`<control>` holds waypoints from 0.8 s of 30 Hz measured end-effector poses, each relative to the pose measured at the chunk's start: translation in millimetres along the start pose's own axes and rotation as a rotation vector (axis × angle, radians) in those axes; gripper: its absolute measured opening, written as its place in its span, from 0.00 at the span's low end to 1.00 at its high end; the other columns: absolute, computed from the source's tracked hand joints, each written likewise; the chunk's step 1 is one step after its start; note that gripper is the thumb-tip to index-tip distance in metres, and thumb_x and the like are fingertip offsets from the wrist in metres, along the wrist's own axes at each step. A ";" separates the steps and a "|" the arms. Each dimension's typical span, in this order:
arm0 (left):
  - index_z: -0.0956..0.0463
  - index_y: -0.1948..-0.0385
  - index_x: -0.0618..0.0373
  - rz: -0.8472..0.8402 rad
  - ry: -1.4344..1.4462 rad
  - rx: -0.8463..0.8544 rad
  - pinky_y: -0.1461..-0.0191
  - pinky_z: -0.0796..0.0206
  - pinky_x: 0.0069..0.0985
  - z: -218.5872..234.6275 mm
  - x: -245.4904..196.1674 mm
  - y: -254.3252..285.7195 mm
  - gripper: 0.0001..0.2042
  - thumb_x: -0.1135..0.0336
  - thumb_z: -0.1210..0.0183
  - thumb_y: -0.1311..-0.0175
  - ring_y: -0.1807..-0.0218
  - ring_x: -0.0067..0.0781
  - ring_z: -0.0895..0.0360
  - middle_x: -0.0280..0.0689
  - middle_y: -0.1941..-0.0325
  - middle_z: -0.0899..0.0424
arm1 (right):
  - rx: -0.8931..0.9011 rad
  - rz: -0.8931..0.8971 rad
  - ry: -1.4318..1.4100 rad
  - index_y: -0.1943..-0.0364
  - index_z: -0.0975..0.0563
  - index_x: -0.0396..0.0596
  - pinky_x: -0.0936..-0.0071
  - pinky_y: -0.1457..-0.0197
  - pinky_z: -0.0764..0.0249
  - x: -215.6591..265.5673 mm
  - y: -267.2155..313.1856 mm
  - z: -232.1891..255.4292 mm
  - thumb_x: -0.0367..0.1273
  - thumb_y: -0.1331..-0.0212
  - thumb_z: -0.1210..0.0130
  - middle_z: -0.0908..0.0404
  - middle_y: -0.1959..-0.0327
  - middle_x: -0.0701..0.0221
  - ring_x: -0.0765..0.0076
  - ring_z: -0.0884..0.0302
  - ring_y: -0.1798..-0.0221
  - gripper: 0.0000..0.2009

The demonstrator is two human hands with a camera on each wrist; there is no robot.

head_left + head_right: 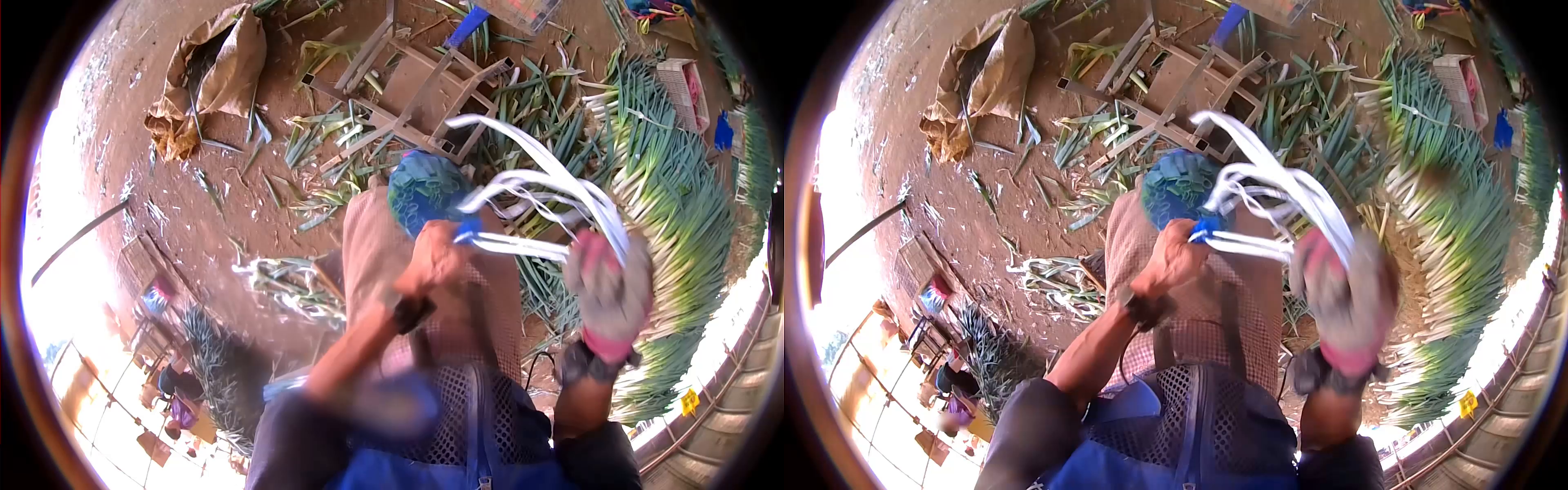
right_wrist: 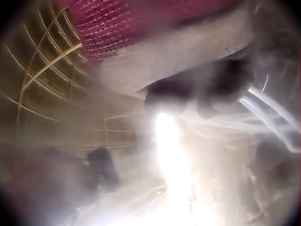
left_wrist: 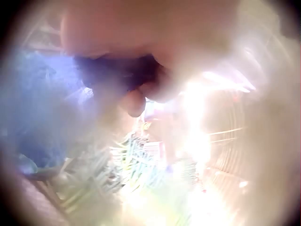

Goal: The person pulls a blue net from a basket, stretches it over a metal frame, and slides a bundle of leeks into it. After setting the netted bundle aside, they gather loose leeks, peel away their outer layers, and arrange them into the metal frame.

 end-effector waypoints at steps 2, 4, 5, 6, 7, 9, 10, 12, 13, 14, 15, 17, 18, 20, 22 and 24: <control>0.20 0.74 0.65 0.177 0.018 -0.042 0.64 0.32 0.41 -20.6 30.6 -2.1 0.10 0.64 0.39 0.46 0.73 0.51 0.21 0.51 0.79 0.21 | -0.051 -0.089 0.318 0.56 0.21 0.44 0.72 0.63 0.28 -22.3 -20.4 21.4 0.44 0.25 0.53 0.20 0.65 0.71 0.71 0.25 0.64 0.18; 0.20 0.75 0.64 0.095 -0.025 -0.006 0.64 0.32 0.41 -15.9 22.2 -5.2 0.10 0.64 0.40 0.45 0.72 0.52 0.21 0.52 0.77 0.20 | -0.357 -0.364 0.886 0.59 0.21 0.39 0.71 0.66 0.30 -36.7 -14.9 43.5 0.41 0.28 0.49 0.20 0.70 0.67 0.65 0.24 0.70 0.16; 0.20 0.75 0.64 0.027 -0.065 0.029 0.64 0.32 0.41 -15.0 19.9 -0.4 0.10 0.64 0.40 0.45 0.71 0.52 0.21 0.53 0.76 0.20 | -0.309 -0.336 1.471 0.55 0.20 0.41 0.66 0.60 0.25 -35.6 -7.5 46.1 0.43 0.33 0.43 0.16 0.66 0.61 0.56 0.18 0.64 0.18; 0.21 0.77 0.64 0.065 -0.005 0.046 0.65 0.33 0.43 -15.7 18.6 1.5 0.10 0.65 0.41 0.45 0.71 0.54 0.21 0.53 0.77 0.21 | -0.195 -0.419 1.585 0.53 0.20 0.42 0.62 0.57 0.24 -27.2 4.7 42.9 0.42 0.36 0.40 0.16 0.63 0.60 0.54 0.17 0.61 0.17; 0.21 0.77 0.64 0.061 -0.013 0.039 0.65 0.33 0.43 -16.2 24.4 -3.1 0.10 0.65 0.41 0.45 0.71 0.54 0.21 0.53 0.77 0.21 | -0.084 -0.489 1.696 0.52 0.20 0.44 0.58 0.54 0.23 -14.9 10.9 36.9 0.41 0.39 0.36 0.15 0.60 0.58 0.51 0.16 0.58 0.18; 0.21 0.79 0.61 -0.035 -0.176 0.071 0.65 0.34 0.44 -27.3 37.2 1.2 0.10 0.64 0.40 0.45 0.72 0.54 0.21 0.52 0.80 0.23 | 0.077 -0.426 1.458 0.51 0.20 0.45 0.57 0.51 0.23 -0.7 13.0 6.8 0.38 0.42 0.34 0.15 0.57 0.58 0.51 0.16 0.56 0.18; 0.18 0.74 0.56 0.010 -0.277 0.156 0.58 0.33 0.43 -29.4 35.0 -0.9 0.07 0.63 0.40 0.44 0.67 0.51 0.19 0.49 0.76 0.19 | 0.223 -0.346 1.225 0.49 0.20 0.46 0.56 0.48 0.24 -1.6 12.2 -9.9 0.36 0.45 0.33 0.15 0.55 0.59 0.51 0.16 0.54 0.19; 0.19 0.73 0.56 -0.167 -0.251 0.092 0.60 0.31 0.43 -30.3 30.4 -6.1 0.08 0.63 0.42 0.45 0.67 0.50 0.19 0.47 0.74 0.18 | 0.490 0.124 1.444 0.39 0.24 0.50 0.61 0.40 0.26 -22.8 -12.3 -40.4 0.32 0.48 0.34 0.16 0.50 0.64 0.53 0.19 0.45 0.28; 0.21 0.72 0.56 -0.330 -0.227 0.029 0.61 0.30 0.42 -28.9 26.1 -3.4 0.08 0.63 0.44 0.46 0.67 0.49 0.18 0.46 0.73 0.16 | 0.489 0.120 1.440 0.39 0.24 0.50 0.61 0.40 0.26 -41.3 -20.3 -37.3 0.32 0.48 0.34 0.16 0.50 0.64 0.53 0.19 0.45 0.28; 0.19 0.67 0.53 -0.370 -0.322 -0.032 0.56 0.31 0.41 -22.6 11.8 0.2 0.10 0.63 0.44 0.48 0.62 0.45 0.18 0.43 0.70 0.16 | 0.518 0.181 1.586 0.41 0.23 0.49 0.60 0.44 0.24 -72.1 -24.6 -27.0 0.33 0.48 0.33 0.15 0.55 0.63 0.52 0.18 0.50 0.26; 0.19 0.67 0.53 -0.369 -0.326 -0.030 0.56 0.31 0.41 -22.4 18.2 1.8 0.10 0.63 0.44 0.48 0.62 0.45 0.18 0.43 0.70 0.16 | 0.544 0.248 1.733 0.43 0.23 0.49 0.60 0.47 0.21 -96.7 -25.1 -17.5 0.34 0.48 0.33 0.14 0.60 0.63 0.51 0.16 0.55 0.25; 0.18 0.65 0.51 -0.236 -0.267 0.223 0.47 0.33 0.41 -24.3 35.0 -0.3 0.11 0.64 0.43 0.50 0.57 0.43 0.19 0.40 0.66 0.15 | 0.521 -0.031 1.640 0.45 0.22 0.49 0.59 0.52 0.21 -117.8 -21.1 12.2 0.34 0.46 0.35 0.15 0.63 0.61 0.49 0.16 0.58 0.22; 0.17 0.66 0.53 -0.278 -0.244 0.154 0.40 0.37 0.40 -25.5 36.7 2.6 0.12 0.65 0.43 0.52 0.55 0.45 0.19 0.42 0.65 0.15 | 0.500 -0.306 1.527 0.48 0.22 0.48 0.58 0.56 0.21 -120.8 -17.0 29.5 0.35 0.44 0.36 0.15 0.66 0.59 0.46 0.16 0.62 0.19; 0.18 0.67 0.55 -0.240 -0.243 0.194 0.42 0.37 0.41 -20.5 32.4 1.8 0.10 0.66 0.43 0.50 0.56 0.45 0.21 0.42 0.67 0.16 | 0.474 -0.493 1.514 0.56 0.20 0.46 0.56 0.64 0.24 -101.7 -5.6 42.6 0.35 0.40 0.40 0.17 0.71 0.55 0.44 0.17 0.68 0.11; 0.19 0.64 0.57 -0.278 -0.304 0.175 0.44 0.36 0.40 -18.9 31.4 -0.9 0.10 0.67 0.42 0.49 0.56 0.47 0.23 0.42 0.66 0.18 | 0.475 -0.521 1.527 0.60 0.20 0.46 0.56 0.66 0.25 -71.9 0.8 42.4 0.34 0.38 0.41 0.18 0.73 0.55 0.46 0.18 0.69 0.09; 0.19 0.62 0.56 -0.279 -0.316 0.196 0.43 0.35 0.40 -17.8 29.6 0.4 0.11 0.66 0.41 0.48 0.53 0.47 0.23 0.42 0.64 0.18 | 0.419 -0.559 1.141 0.64 0.20 0.44 0.59 0.69 0.27 -48.8 13.8 34.4 0.34 0.37 0.42 0.21 0.77 0.54 0.45 0.21 0.74 0.08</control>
Point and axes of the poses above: each hand's wrist, its own y-axis away from the middle knuckle, its own z-axis out of the back of the hand, x = y × z, the point moved 1 cm from there along -y, towards the middle knuckle
